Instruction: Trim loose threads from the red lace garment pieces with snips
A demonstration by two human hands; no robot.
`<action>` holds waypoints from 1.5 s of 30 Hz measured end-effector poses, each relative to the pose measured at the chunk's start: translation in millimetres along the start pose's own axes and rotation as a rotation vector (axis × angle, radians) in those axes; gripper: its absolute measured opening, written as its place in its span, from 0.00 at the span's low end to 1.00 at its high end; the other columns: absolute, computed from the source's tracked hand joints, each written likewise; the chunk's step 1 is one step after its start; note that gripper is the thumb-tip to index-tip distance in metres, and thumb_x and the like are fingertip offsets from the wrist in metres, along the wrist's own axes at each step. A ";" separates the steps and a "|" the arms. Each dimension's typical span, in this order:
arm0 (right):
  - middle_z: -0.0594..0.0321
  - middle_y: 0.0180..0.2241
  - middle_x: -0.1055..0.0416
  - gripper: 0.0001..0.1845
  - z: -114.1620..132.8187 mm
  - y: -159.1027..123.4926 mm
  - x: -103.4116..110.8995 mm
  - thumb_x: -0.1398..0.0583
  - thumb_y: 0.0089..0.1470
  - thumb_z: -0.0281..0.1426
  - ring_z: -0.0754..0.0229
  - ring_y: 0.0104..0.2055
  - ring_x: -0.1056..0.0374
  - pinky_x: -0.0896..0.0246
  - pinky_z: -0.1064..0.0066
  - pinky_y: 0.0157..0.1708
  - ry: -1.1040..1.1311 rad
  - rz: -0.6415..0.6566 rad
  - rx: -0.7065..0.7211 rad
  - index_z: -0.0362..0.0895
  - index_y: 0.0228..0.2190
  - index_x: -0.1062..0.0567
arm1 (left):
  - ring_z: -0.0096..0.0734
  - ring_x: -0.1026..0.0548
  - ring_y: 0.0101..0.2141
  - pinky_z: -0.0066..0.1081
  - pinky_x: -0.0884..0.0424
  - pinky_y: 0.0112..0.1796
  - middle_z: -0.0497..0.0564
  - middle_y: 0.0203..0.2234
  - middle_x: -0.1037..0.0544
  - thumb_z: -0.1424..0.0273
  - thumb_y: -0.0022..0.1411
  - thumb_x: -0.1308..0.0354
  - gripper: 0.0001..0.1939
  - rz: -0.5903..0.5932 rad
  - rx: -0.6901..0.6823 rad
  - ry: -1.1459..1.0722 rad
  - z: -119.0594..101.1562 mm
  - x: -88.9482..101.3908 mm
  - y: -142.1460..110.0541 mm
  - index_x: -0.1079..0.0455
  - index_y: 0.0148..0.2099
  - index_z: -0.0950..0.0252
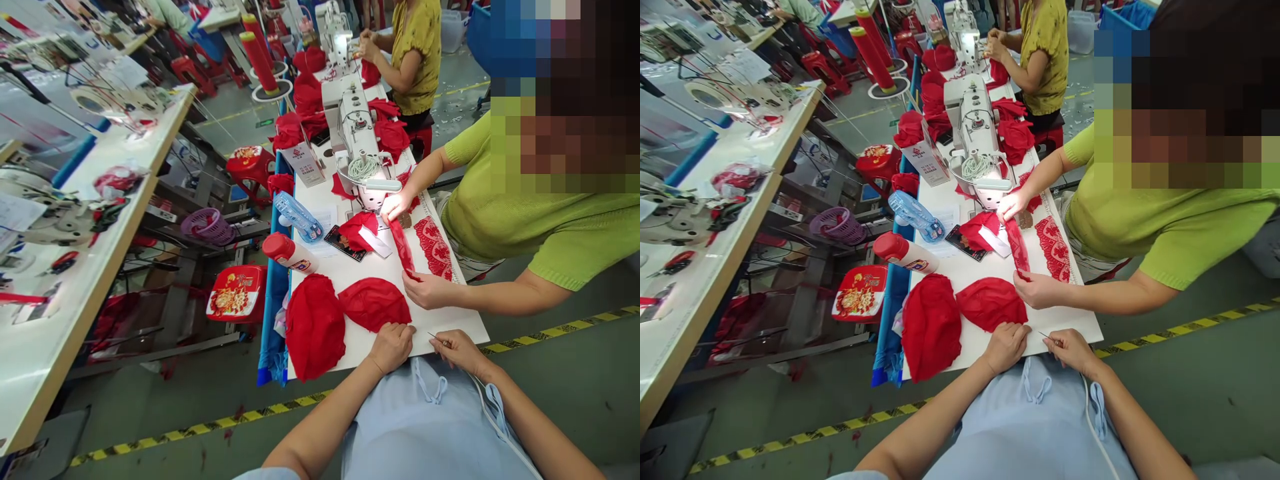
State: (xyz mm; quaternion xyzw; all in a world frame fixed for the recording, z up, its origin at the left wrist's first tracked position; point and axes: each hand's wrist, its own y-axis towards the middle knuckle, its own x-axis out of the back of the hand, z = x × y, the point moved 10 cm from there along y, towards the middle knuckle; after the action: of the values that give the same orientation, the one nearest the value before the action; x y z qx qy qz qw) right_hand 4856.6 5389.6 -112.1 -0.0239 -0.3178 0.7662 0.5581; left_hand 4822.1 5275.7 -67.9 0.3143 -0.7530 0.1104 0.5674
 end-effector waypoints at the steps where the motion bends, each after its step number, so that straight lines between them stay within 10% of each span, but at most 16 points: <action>1: 0.67 0.15 0.35 0.26 0.3 -0.1 0.3 0.50 0.55 0.53 0.64 0.13 0.40 0.48 0.72 0.16 -0.002 -0.002 0.001 0.46 0.18 0.35 | 0.32 0.26 0.29 0.33 0.36 0.31 0.49 0.27 0.25 0.76 0.63 0.52 0.08 0.010 0.001 0.001 0.1 -0.9 0.1 0.35 0.43 0.65; 45: 0.66 0.16 0.35 0.29 0.5 0.2 1.0 0.51 0.55 0.56 0.64 0.14 0.40 0.48 0.73 0.16 -0.020 0.011 -0.002 0.46 0.19 0.36 | 0.33 0.27 0.29 0.33 0.37 0.30 0.49 0.26 0.25 0.77 0.61 0.50 0.07 0.022 0.004 -0.004 -0.6 -2.2 1.9 0.35 0.42 0.65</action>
State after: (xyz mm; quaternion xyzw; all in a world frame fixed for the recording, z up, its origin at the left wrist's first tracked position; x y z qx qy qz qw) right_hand 4855.8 5390.2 -111.5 -0.0185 -0.3239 0.7691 0.5507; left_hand 4821.8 5278.2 -69.4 0.3074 -0.7574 0.1175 0.5639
